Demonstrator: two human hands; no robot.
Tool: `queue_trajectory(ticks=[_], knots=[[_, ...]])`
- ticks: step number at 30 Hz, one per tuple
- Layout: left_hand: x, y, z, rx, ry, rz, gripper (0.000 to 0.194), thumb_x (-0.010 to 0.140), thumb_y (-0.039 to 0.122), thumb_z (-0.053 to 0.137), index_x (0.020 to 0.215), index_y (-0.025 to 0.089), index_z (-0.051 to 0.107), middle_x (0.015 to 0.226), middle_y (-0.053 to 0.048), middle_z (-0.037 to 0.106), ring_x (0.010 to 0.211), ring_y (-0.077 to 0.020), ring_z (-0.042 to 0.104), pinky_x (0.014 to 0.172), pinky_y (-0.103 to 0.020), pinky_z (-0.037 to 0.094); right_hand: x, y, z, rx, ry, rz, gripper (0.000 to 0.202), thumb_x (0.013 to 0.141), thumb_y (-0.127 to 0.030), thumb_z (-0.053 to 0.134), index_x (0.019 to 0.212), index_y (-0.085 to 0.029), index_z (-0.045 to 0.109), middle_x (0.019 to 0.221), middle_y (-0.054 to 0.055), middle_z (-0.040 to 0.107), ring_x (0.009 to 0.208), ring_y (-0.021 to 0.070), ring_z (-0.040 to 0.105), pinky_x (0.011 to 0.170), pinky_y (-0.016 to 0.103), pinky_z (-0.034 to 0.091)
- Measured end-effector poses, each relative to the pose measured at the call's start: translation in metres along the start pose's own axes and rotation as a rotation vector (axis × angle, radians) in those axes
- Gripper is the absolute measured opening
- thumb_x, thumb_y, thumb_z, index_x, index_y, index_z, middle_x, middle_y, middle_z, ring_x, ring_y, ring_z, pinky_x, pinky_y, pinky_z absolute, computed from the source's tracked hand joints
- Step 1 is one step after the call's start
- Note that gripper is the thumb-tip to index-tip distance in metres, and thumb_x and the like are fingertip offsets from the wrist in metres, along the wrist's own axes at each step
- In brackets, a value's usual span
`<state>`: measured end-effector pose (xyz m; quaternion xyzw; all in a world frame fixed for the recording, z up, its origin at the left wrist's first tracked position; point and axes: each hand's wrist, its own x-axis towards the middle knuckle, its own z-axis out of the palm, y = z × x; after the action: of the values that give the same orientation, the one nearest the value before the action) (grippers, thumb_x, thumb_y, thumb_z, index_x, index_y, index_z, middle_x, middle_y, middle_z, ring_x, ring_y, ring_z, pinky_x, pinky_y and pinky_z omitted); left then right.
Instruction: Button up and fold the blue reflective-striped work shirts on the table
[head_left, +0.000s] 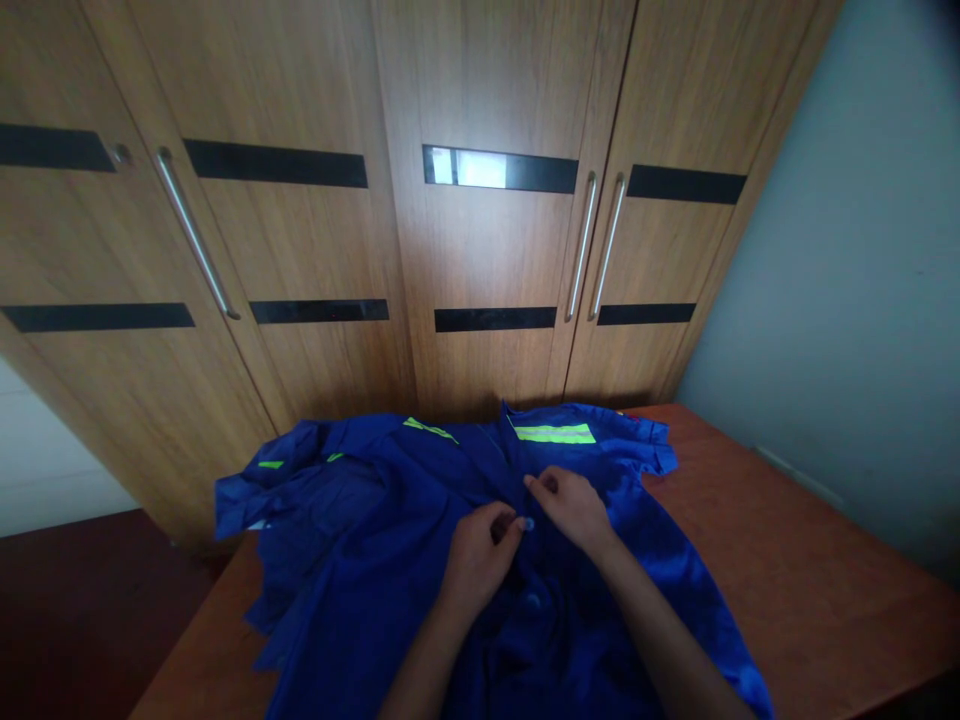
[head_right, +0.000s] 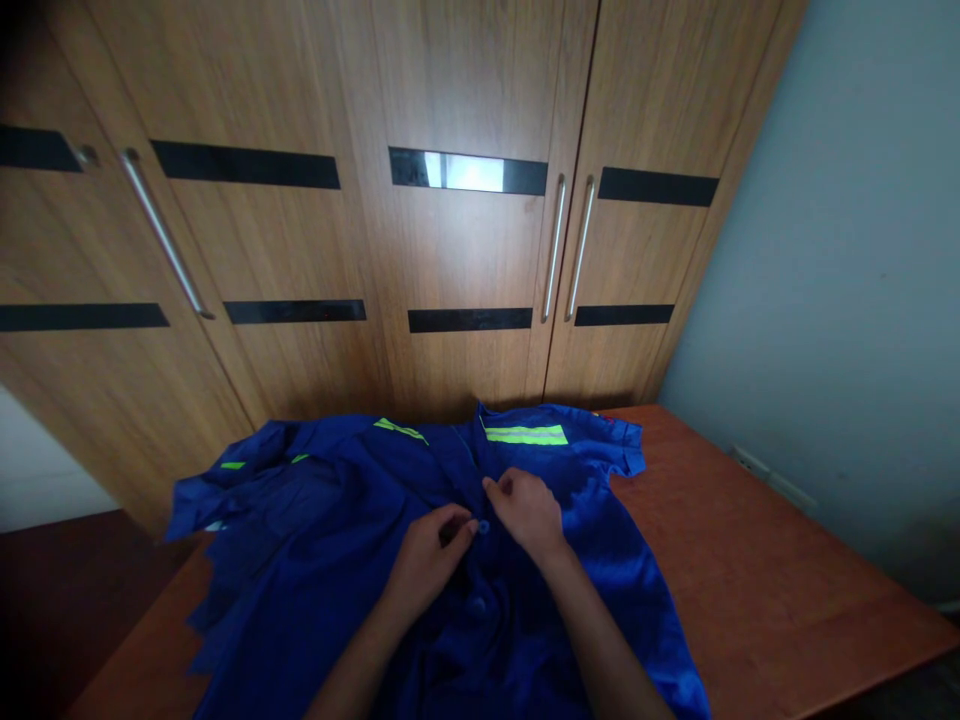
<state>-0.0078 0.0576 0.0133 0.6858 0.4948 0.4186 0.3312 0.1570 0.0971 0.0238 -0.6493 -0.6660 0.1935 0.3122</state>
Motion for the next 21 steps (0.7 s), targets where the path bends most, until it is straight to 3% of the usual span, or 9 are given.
queue_trajectory(ticks=[2,5,9,12,15,21], knots=[[0.006,-0.002,-0.004,-0.024,0.099,-0.027,0.018,0.082,0.034,0.054,0.083,0.021,0.066,0.079,-0.003,0.07,0.074,-0.0193,0.065,0.067,-0.027,0.046,0.016,-0.002,0.005,-0.061,0.08,0.041,0.031,0.082,-0.048,0.052,0.089,-0.021,0.066,0.087,0.008,0.068,0.079,0.022,0.063,0.065,0.03,0.04],[0.02,-0.009,-0.013,0.043,0.206,-0.138,0.024,0.084,0.035,0.05,0.095,0.018,0.063,0.093,-0.008,0.071,0.087,-0.0206,0.066,0.077,-0.029,0.049,0.036,0.002,0.019,-0.003,0.096,0.086,0.035,0.075,-0.038,0.061,0.104,-0.019,0.064,0.098,0.011,0.068,0.086,0.0248,0.064,0.07,0.032,0.042],[0.047,-0.017,-0.021,0.219,0.162,-0.261,0.034,0.084,0.033,0.052,0.112,0.014,0.058,0.096,-0.011,0.071,0.088,-0.0212,0.067,0.079,-0.03,0.049,0.044,0.017,0.038,0.124,0.085,0.071,0.033,0.074,-0.022,0.058,0.106,-0.018,0.065,0.077,0.004,0.069,0.076,0.0196,0.064,0.07,0.028,0.043],[0.07,-0.021,-0.019,0.354,0.128,-0.297,0.046,0.079,0.034,0.059,0.118,0.01,0.054,0.1,-0.016,0.07,0.098,-0.0266,0.065,0.084,-0.033,0.046,0.039,0.03,0.045,0.241,0.087,0.053,0.032,0.073,-0.02,0.054,0.103,-0.016,0.068,0.064,0.001,0.066,0.065,0.0179,0.063,0.065,0.026,0.044],[0.093,-0.025,-0.013,0.477,0.127,-0.301,0.052,0.076,0.032,0.063,0.122,0.01,0.051,0.112,-0.018,0.066,0.107,-0.0296,0.061,0.089,-0.035,0.044,0.032,0.04,0.044,0.362,0.1,0.036,0.032,0.072,-0.024,0.055,0.099,-0.018,0.07,0.062,0.0,0.066,0.059,0.0183,0.061,0.059,0.027,0.046],[0.12,-0.018,-0.014,0.621,0.2,-0.246,0.051,0.078,0.006,0.049,0.129,0.01,0.046,0.125,-0.019,0.055,0.114,-0.0256,0.055,0.095,-0.032,0.042,0.022,0.053,0.026,0.683,0.145,0.027,0.037,0.072,-0.033,0.058,0.102,-0.016,0.07,0.062,0.001,0.066,0.054,0.0173,0.056,0.051,0.027,0.044]])
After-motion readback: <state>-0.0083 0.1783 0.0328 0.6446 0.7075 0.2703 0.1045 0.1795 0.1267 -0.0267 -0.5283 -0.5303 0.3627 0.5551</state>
